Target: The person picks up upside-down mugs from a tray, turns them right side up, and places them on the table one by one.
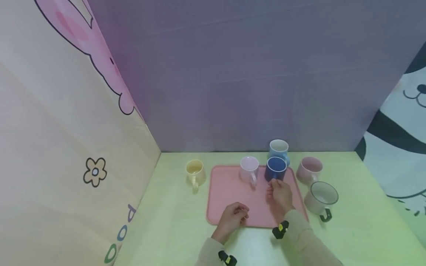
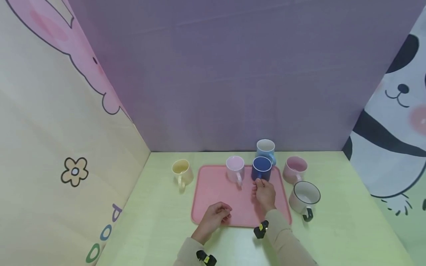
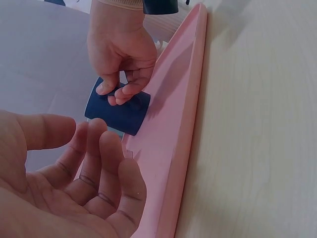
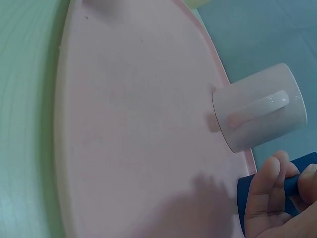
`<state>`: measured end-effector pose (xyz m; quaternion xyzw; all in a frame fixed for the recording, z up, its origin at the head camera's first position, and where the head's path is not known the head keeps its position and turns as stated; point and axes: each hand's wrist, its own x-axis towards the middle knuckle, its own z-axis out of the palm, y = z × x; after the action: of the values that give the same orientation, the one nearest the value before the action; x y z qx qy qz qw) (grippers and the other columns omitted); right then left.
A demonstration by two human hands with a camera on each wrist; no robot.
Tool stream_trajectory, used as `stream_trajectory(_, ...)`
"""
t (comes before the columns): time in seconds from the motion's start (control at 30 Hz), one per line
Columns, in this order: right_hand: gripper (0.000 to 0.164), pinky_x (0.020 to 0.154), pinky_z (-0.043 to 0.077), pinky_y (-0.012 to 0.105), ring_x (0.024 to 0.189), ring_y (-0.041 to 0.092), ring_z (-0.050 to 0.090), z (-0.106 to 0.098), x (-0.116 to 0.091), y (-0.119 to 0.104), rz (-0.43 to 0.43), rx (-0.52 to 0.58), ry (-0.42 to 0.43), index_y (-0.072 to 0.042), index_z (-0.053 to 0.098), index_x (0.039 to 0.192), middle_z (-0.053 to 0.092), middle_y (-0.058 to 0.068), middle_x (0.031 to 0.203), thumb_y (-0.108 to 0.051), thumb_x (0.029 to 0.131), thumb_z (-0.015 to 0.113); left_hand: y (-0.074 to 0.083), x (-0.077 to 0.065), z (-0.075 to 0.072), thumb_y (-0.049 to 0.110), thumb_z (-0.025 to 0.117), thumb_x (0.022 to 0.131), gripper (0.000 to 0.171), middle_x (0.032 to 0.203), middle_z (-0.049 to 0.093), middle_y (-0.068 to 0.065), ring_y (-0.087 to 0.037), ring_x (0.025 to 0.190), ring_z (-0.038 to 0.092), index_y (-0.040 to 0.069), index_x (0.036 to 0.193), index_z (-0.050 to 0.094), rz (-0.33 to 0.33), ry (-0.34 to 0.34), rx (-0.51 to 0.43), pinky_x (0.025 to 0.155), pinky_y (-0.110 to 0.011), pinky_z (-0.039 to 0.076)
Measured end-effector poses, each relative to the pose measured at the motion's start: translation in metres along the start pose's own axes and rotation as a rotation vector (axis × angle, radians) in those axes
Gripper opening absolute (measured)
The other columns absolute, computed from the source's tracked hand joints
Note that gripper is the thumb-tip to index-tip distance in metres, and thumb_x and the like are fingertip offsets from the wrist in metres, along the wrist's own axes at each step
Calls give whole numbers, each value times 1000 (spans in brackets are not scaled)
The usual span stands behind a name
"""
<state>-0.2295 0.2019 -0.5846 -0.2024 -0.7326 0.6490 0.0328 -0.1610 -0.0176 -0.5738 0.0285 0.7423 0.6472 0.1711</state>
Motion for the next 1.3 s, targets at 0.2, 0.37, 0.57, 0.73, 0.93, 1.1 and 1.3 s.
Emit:
stream_trajectory(0.2,39,55,54,23,61,8,62,-2,0,-1,3,-9,5,15,58,112,66,3,73,-20,111,41,0,-1,0,6,60,98,12,86,70,-6,-16,77,65,2,105,70,5,0,-1,74,-37,60)
stream_trajectory(0.37,38,55,54,23,62,8,61,-3,-1,-2,-8,-30,7,15,58,111,65,4,73,-19,111,42,-2,-1,1,5,60,97,12,86,70,-5,-15,78,66,2,104,70,8,3,-5,74,-37,60)
stream_trajectory(0.57,38,55,53,23,61,9,60,-3,-2,-2,0,-37,2,14,58,111,65,5,74,-20,111,42,-5,0,2,6,61,97,12,86,70,-5,-15,79,66,2,104,70,11,-5,-11,75,-36,60)
stream_trajectory(0.73,39,57,54,24,63,9,59,-5,-1,0,6,-63,9,13,59,112,65,6,75,-22,111,40,-4,0,2,7,60,97,12,86,70,-4,-14,79,65,3,104,70,0,-5,-2,74,-33,59)
stream_trajectory(0.93,40,59,53,23,68,11,60,-8,1,1,6,-120,21,9,60,112,66,8,81,-25,111,40,-3,0,2,5,59,97,13,86,70,-3,-13,80,65,4,104,70,-3,-3,6,74,-30,59)
stream_trajectory(1.1,42,66,52,24,76,13,60,-15,0,2,-8,-212,9,6,60,114,66,12,90,-28,112,36,-3,0,1,5,59,97,13,87,70,-5,-13,81,65,3,105,70,-4,-4,3,75,-33,59)
stream_trajectory(1.3,48,86,51,38,94,24,62,-32,-4,3,-151,-455,-36,-1,64,113,69,16,105,-32,112,27,-2,0,1,6,59,97,13,88,71,-5,-12,80,65,3,105,70,-9,0,4,75,-33,59)
